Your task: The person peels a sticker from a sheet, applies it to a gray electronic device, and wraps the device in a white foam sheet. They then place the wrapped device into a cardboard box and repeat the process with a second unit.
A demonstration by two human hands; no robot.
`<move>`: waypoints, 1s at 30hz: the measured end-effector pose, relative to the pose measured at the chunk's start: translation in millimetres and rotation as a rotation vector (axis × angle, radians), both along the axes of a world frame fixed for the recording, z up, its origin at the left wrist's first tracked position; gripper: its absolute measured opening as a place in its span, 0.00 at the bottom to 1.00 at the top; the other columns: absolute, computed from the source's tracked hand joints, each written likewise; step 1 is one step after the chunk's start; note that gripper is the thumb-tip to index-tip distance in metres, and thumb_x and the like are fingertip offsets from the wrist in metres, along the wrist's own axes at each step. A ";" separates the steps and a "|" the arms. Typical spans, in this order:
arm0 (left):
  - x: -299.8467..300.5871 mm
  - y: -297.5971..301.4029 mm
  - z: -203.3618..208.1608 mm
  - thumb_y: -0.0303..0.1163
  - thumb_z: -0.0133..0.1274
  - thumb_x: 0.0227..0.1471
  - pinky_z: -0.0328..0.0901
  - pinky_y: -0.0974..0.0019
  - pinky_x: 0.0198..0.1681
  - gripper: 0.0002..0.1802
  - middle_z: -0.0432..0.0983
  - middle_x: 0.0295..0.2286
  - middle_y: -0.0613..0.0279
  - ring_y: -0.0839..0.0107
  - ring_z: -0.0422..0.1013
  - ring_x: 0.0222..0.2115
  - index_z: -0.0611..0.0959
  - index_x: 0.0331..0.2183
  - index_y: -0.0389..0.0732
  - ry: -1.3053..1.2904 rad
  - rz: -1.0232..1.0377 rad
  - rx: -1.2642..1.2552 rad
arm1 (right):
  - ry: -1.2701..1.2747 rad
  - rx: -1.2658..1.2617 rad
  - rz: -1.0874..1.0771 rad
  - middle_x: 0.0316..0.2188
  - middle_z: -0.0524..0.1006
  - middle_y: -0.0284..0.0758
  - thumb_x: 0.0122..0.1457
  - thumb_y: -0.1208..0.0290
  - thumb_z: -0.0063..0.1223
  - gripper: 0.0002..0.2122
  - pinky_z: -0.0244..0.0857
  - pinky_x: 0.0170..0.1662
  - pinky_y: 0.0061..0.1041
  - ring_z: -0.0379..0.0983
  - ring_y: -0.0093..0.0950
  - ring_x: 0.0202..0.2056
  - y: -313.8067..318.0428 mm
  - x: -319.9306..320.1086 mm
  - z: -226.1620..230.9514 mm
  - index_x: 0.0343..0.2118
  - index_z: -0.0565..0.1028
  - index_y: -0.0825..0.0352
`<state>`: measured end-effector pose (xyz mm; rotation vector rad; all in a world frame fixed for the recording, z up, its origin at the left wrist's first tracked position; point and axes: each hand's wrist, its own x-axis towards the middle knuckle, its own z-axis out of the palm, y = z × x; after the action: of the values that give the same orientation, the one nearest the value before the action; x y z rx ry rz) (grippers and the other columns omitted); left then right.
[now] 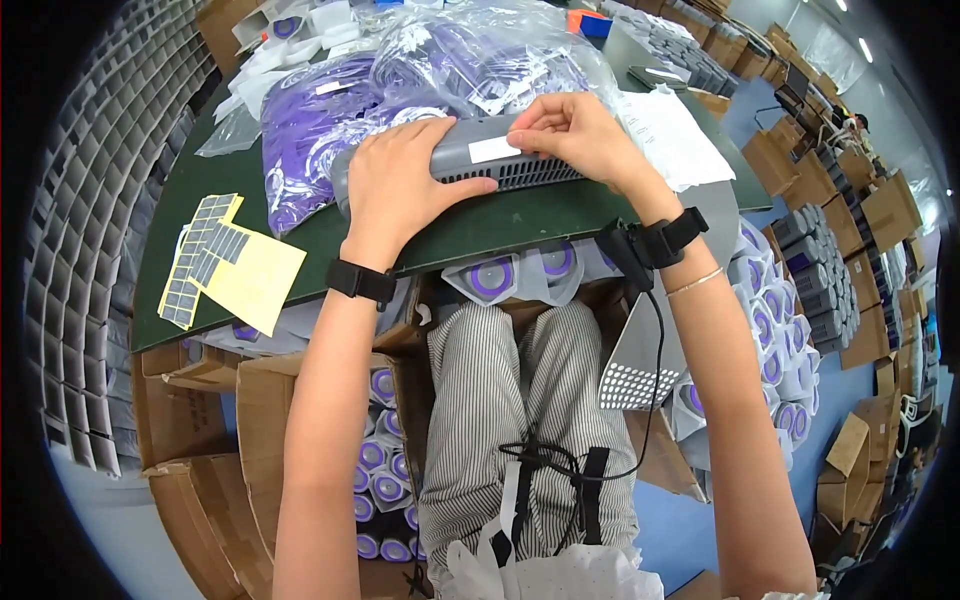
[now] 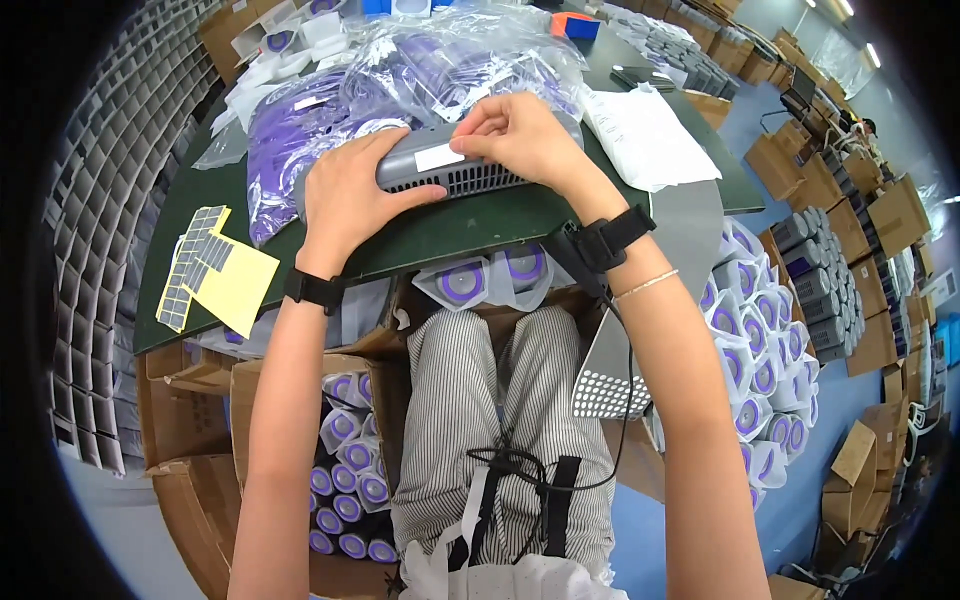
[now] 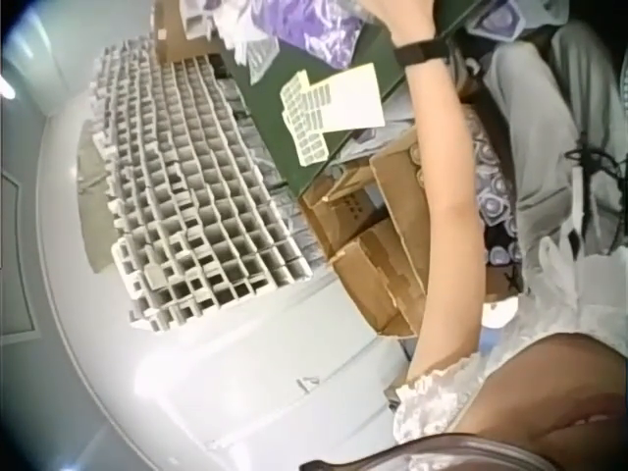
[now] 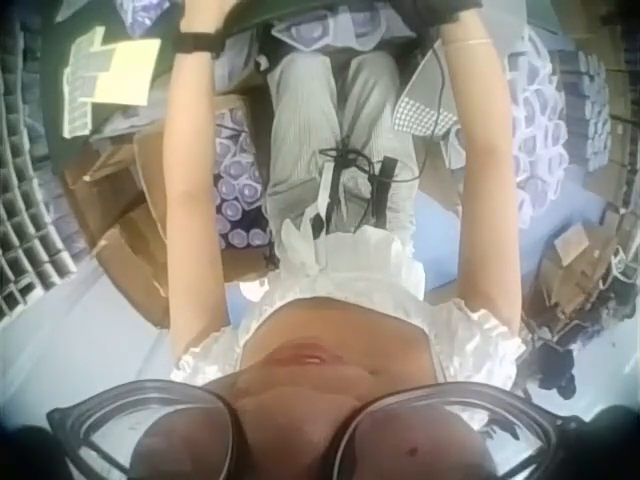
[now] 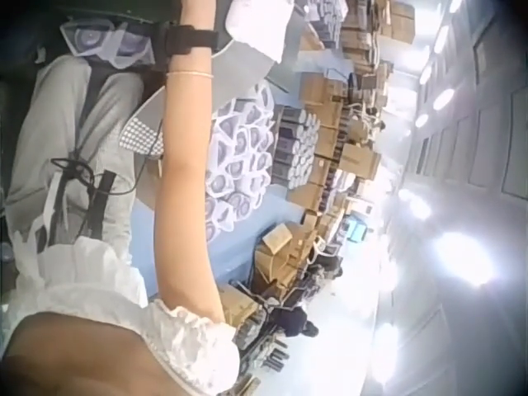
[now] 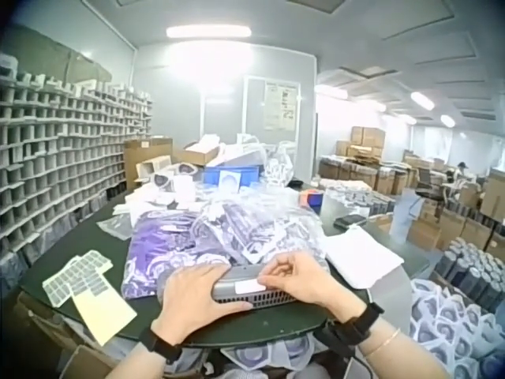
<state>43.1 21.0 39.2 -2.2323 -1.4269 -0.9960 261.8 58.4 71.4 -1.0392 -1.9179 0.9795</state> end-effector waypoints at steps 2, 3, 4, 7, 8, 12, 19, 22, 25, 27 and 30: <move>0.4 -0.1 0.6 0.60 0.64 0.32 0.68 0.60 0.41 0.38 0.78 0.40 0.58 0.60 0.75 0.38 0.81 0.42 0.45 0.000 0.000 -0.011 | -0.004 -0.014 0.000 0.24 0.79 0.32 0.51 0.73 0.60 0.06 0.66 0.31 0.17 0.73 0.18 0.25 -1.0 0.5 1.0 0.29 0.79 0.71; 0.3 -0.4 1.5 0.60 0.64 0.32 0.68 0.61 0.41 0.38 0.78 0.40 0.58 0.60 0.75 0.38 0.81 0.42 0.45 0.001 0.000 -0.022 | -0.006 -0.027 0.000 0.24 0.79 0.32 0.51 0.73 0.60 0.06 0.66 0.31 0.17 0.73 0.18 0.26 -1.7 0.3 2.2 0.29 0.79 0.71; 0.3 -0.7 2.1 0.60 0.64 0.32 0.68 0.61 0.41 0.38 0.78 0.40 0.58 0.60 0.75 0.38 0.81 0.42 0.45 0.002 0.000 -0.021 | -0.006 -0.025 0.000 0.24 0.79 0.32 0.51 0.73 0.60 0.06 0.66 0.31 0.17 0.73 0.18 0.26 -1.3 0.1 2.1 0.29 0.79 0.71; 0.3 -0.6 2.1 0.60 0.64 0.32 0.68 0.60 0.41 0.38 0.78 0.39 0.58 0.59 0.75 0.38 0.82 0.42 0.45 0.004 0.001 -0.020 | -0.008 0.001 0.000 0.24 0.79 0.33 0.51 0.73 0.60 0.06 0.66 0.31 0.17 0.73 0.18 0.25 0.4 0.0 0.1 0.29 0.79 0.71; 0.1 -0.1 1.0 0.61 0.64 0.32 0.68 0.60 0.41 0.38 0.78 0.39 0.58 0.59 0.75 0.38 0.82 0.42 0.45 -0.009 -0.009 -0.006 | -0.005 -0.006 0.002 0.23 0.79 0.32 0.51 0.73 0.60 0.06 0.66 0.30 0.17 0.73 0.18 0.25 0.9 0.1 -0.4 0.29 0.79 0.71; 3.4 -2.5 4.2 0.61 0.61 0.36 0.68 0.59 0.41 0.35 0.79 0.38 0.57 0.58 0.75 0.37 0.82 0.41 0.44 -0.022 -0.009 0.005 | -0.003 0.003 -0.003 0.23 0.78 0.33 0.50 0.74 0.61 0.06 0.66 0.30 0.17 0.73 0.18 0.25 0.4 0.5 0.1 0.29 0.79 0.72; 1.9 1.3 0.0 0.57 0.56 0.44 0.68 0.60 0.42 0.29 0.79 0.37 0.55 0.57 0.75 0.37 0.82 0.40 0.43 -0.057 0.006 0.019 | -0.014 -0.022 0.022 0.25 0.77 0.30 0.53 0.73 0.60 0.07 0.67 0.33 0.15 0.72 0.16 0.27 1.5 -0.6 -1.6 0.31 0.77 0.71; 2.8 -2.5 3.7 0.59 0.57 0.42 0.68 0.60 0.42 0.31 0.79 0.38 0.56 0.57 0.75 0.38 0.82 0.41 0.44 -0.046 -0.007 -0.002 | -0.002 0.000 0.006 0.23 0.78 0.33 0.51 0.75 0.61 0.06 0.68 0.32 0.17 0.74 0.18 0.26 1.9 1.2 -1.6 0.29 0.78 0.72; 3.0 -4.3 5.9 0.60 0.59 0.39 0.67 0.60 0.43 0.33 0.79 0.38 0.57 0.58 0.75 0.39 0.82 0.41 0.44 -0.021 -0.008 -0.009 | 0.073 -0.066 0.033 0.23 0.78 0.33 0.51 0.75 0.61 0.06 0.67 0.32 0.17 0.74 0.18 0.26 -1.2 2.6 -0.4 0.28 0.78 0.71; 2.0 -2.8 3.6 0.61 0.60 0.37 0.67 0.60 0.43 0.36 0.79 0.39 0.57 0.59 0.75 0.39 0.81 0.42 0.44 -0.022 0.000 -0.016 | 0.062 -0.066 0.023 0.23 0.78 0.32 0.51 0.75 0.61 0.06 0.67 0.31 0.17 0.74 0.18 0.26 -3.3 1.0 1.9 0.28 0.78 0.72; 1.7 -1.4 0.7 0.62 0.60 0.36 0.64 0.57 0.48 0.38 0.78 0.39 0.56 0.58 0.74 0.41 0.81 0.40 0.40 -0.067 -0.028 -0.029 | 0.049 -0.064 0.015 0.24 0.78 0.32 0.51 0.74 0.61 0.06 0.67 0.31 0.17 0.74 0.18 0.26 -2.6 0.5 1.9 0.28 0.78 0.72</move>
<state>44.8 19.6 39.9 -2.2647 -1.4507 -1.0753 262.3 55.8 73.2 -1.0291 -1.8674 1.0714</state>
